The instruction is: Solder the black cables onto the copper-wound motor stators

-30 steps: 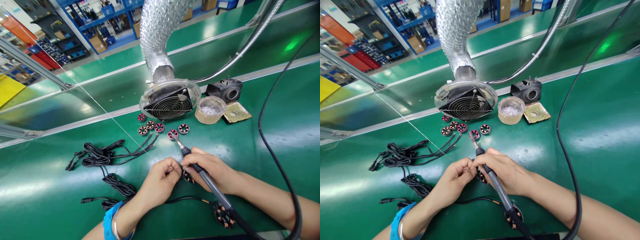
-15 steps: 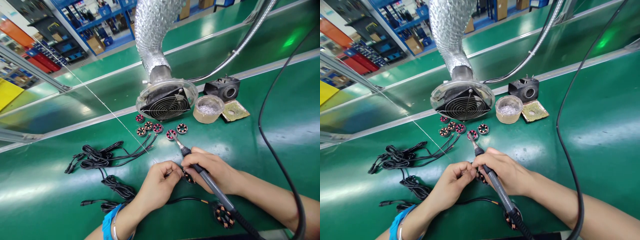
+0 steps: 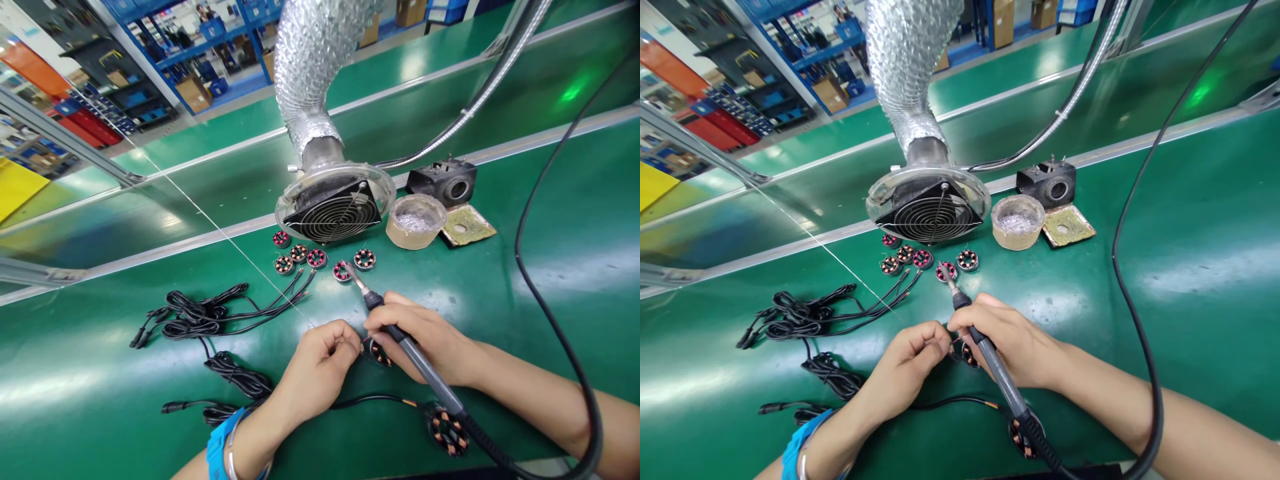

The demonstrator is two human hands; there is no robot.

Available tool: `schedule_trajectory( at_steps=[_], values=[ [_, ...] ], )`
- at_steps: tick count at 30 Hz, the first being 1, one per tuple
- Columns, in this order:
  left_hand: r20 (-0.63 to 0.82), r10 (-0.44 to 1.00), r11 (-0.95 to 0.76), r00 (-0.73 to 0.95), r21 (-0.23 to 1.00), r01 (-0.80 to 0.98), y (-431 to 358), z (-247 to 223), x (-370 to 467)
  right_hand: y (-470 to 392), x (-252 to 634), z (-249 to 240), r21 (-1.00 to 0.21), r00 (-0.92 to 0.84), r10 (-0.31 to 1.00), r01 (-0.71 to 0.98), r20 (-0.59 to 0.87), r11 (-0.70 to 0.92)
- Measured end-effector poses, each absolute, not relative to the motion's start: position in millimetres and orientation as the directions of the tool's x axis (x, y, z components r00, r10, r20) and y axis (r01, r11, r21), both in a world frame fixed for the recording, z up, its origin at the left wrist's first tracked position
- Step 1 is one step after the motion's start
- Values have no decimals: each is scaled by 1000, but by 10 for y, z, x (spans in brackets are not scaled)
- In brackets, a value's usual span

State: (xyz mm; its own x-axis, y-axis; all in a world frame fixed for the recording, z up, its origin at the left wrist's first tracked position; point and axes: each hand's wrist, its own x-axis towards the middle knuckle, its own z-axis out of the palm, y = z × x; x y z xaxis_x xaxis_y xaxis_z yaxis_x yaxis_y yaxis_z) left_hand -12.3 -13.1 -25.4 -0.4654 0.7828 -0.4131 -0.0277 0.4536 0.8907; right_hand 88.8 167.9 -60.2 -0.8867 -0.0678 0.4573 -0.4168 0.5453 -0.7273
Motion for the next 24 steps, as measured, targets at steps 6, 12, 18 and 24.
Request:
schedule_trajectory(
  at_steps=[6, 12, 18, 24],
  values=[
    [-395, 766, 450, -507, 893, -17, -122, -255, -95, 1660, 979, -378, -670, -846, 68, -366, 529, 646],
    [-408, 764, 449, -499, 893, -43, -138, -248, -102, 1575, 1391, -155, -734, -835, 249, -241, 490, 635],
    [-412, 748, 461, -520, 887, -39, -128, -270, -95, 1552, 1435, -294, -737, -777, 354, -200, 521, 646],
    [-406, 747, 451, -526, 891, -48, -131, -268, -101, 1540, 1388, -277, -743, -774, 355, -213, 524, 634]
  ],
)
